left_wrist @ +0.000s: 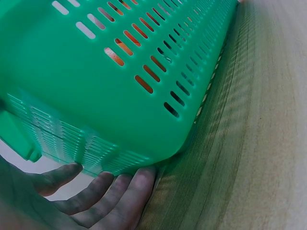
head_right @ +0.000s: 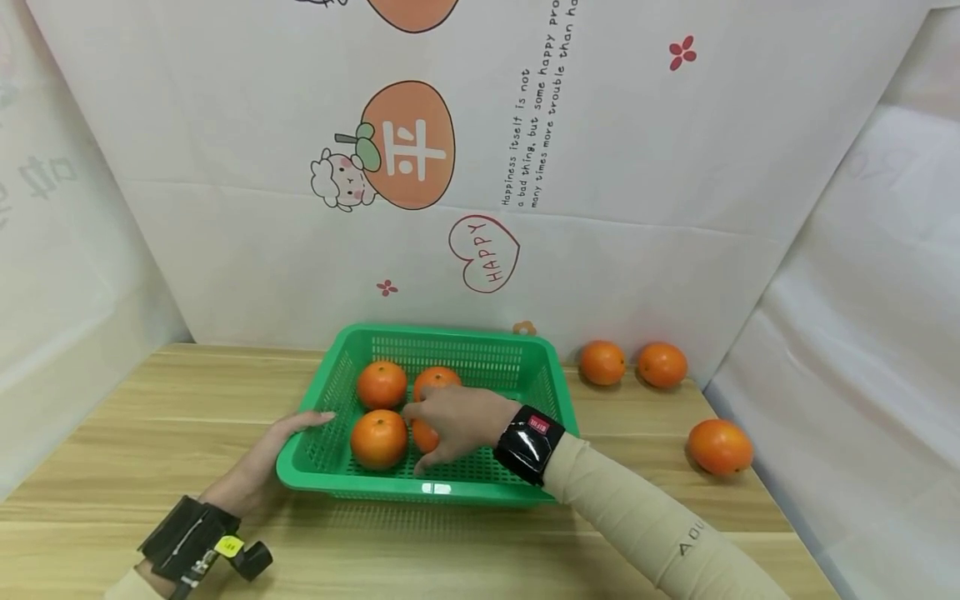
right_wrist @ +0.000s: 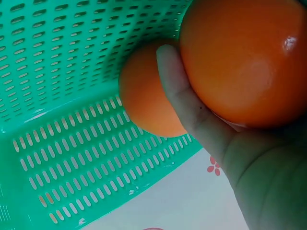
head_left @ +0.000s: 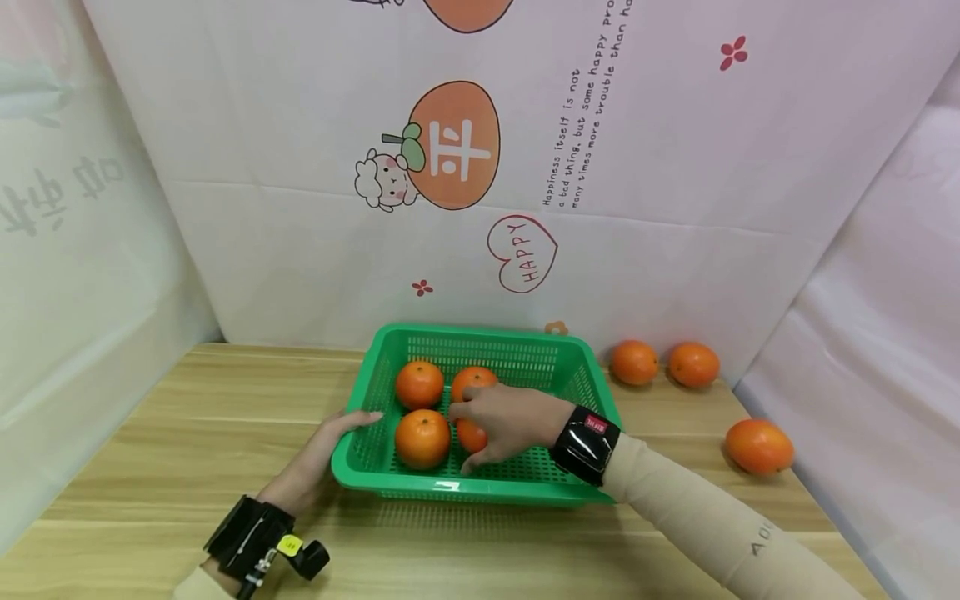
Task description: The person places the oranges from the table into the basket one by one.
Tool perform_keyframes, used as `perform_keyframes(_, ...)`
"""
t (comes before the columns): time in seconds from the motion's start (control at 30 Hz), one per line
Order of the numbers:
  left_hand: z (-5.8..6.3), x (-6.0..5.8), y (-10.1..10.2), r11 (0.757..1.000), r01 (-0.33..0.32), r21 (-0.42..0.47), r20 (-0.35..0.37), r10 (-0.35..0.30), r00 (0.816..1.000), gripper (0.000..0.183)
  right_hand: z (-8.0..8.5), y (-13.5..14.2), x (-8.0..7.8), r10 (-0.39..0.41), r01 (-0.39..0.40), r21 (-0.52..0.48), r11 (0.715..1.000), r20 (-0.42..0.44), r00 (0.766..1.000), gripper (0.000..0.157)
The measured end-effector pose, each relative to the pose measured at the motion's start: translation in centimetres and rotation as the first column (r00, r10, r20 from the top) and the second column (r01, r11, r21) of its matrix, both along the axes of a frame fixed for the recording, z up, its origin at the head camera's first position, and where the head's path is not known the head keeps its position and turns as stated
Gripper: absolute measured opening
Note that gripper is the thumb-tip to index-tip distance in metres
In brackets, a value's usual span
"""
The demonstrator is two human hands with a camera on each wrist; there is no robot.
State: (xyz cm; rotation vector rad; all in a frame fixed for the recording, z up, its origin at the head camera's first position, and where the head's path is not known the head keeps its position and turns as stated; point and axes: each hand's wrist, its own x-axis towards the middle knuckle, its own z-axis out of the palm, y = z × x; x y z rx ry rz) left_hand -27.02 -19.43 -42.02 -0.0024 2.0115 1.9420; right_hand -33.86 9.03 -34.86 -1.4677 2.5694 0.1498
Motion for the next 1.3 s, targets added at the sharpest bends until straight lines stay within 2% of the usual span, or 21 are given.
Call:
perform_keyframes(0.5, 0.0, 0.1, 0.1, 1.000, -0.012, -0.003, 0.005, 0.012, 1.000, 0.083, -1.2, -1.2, -0.7, -0.035, 0.038, 0.110, 0.993, -0.025, 0.999, 0.078)
perform_keyframes(0.7, -0.1, 0.0, 0.0, 1.000, -0.004, -0.001, 0.000, 0.004, 1.000, 0.081, -1.8, -1.7, -0.6, -0.072, 0.075, 0.162, 0.984, -0.024, 0.997, 0.081)
perform_keyframes(1.1, 0.0, -0.1, -0.1, 1.000, 0.003, 0.000, -0.004, -0.003, 1.000, 0.081, -1.7, -2.1, -0.4, -0.141, 0.142, 0.210, 0.967, -0.017, 0.990, 0.087)
perform_keyframes(1.3, 0.0, -0.1, -0.1, 1.000, 0.006, 0.005, -0.005, -0.006, 1.000, 0.082, -1.6, -2.1, -0.3, -0.139, 0.141, 0.215, 0.966, -0.023, 0.990, 0.087)
